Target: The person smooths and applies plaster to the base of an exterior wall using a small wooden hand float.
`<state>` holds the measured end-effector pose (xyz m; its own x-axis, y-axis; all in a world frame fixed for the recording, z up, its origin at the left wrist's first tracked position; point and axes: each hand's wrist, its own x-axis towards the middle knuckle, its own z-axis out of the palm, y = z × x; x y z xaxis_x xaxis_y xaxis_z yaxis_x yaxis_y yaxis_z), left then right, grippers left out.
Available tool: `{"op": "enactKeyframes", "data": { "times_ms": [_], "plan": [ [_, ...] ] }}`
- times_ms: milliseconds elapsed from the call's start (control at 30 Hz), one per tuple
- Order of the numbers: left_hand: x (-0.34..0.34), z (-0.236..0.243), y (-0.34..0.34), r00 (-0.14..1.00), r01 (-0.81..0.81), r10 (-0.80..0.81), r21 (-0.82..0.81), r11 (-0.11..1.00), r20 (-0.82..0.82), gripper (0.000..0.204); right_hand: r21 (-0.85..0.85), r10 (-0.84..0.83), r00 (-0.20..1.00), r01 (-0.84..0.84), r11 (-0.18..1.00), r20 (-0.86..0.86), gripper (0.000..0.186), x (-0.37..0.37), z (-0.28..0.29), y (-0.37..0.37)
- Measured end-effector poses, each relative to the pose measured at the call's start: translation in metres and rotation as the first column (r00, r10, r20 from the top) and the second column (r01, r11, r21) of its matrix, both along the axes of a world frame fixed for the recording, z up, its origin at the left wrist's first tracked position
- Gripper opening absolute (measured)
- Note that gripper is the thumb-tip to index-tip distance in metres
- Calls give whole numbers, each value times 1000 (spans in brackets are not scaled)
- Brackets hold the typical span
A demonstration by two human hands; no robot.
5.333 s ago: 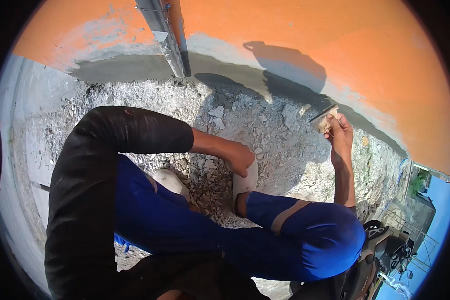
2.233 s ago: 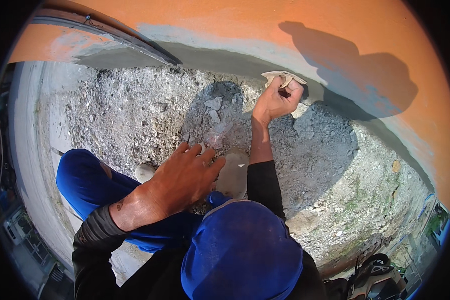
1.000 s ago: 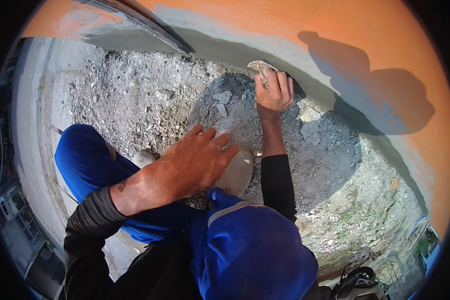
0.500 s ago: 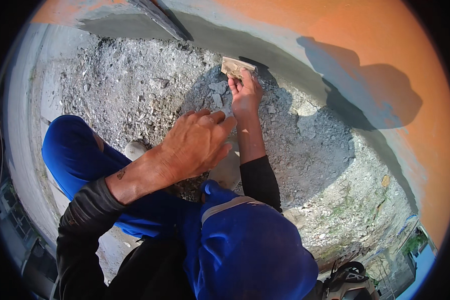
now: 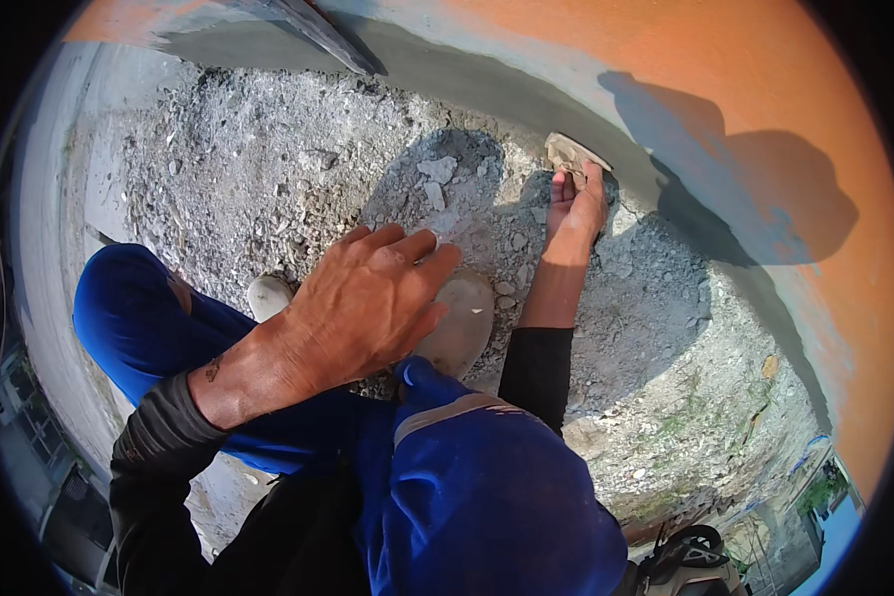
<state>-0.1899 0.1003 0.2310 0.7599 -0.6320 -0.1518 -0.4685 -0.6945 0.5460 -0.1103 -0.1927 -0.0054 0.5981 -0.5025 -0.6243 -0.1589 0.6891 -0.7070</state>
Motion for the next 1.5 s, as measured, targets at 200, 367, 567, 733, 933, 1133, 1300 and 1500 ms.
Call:
{"op": "enactKeyframes", "data": {
  "times_ms": [200, 367, 567, 733, 933, 1133, 1300, 1500],
  "plan": [
    [7, -4, -1, 1000, 11, -11, 27, 1000, -22, 41, -23, 179, 972, -178, 984, 151, 27, 24, 9, 127],
    [-1, -13, 5, 993, -48, 49, -15, 999, 110, 42, -35, 63, 997, -61, 998, 45, 24, 22, 16, 106],
    [0, 12, 9, 999, -19, 21, 48, 999, -41, 38, -310, -206, 972, 231, 922, 111, 18, 16, 77, 53],
    [3, 1, 3, 1000, -6, 6, -13, 1000, 25, 35, -274, -6, 990, 45, 961, 141, 20, 26, 55, 134],
    [2, 7, 9, 996, -7, 7, -3, 1000, 93, 37, -387, -243, 940, 322, 864, 240, 12, 24, 83, 84],
    [4, 10, 6, 999, 52, -52, 1, 999, -14, 40, -381, -132, 966, 210, 901, 220, 12, 27, 36, 129],
    [7, 16, 7, 998, 40, -40, -17, 999, -42, 44, -485, -245, 824, 512, 709, 511, 9, 25, 56, 57],
    [3, 12, 8, 998, 56, -56, -25, 998, 3, 50, -945, 76, 962, 241, 223, 263, 14, 29, 36, 108]
  ]
}}
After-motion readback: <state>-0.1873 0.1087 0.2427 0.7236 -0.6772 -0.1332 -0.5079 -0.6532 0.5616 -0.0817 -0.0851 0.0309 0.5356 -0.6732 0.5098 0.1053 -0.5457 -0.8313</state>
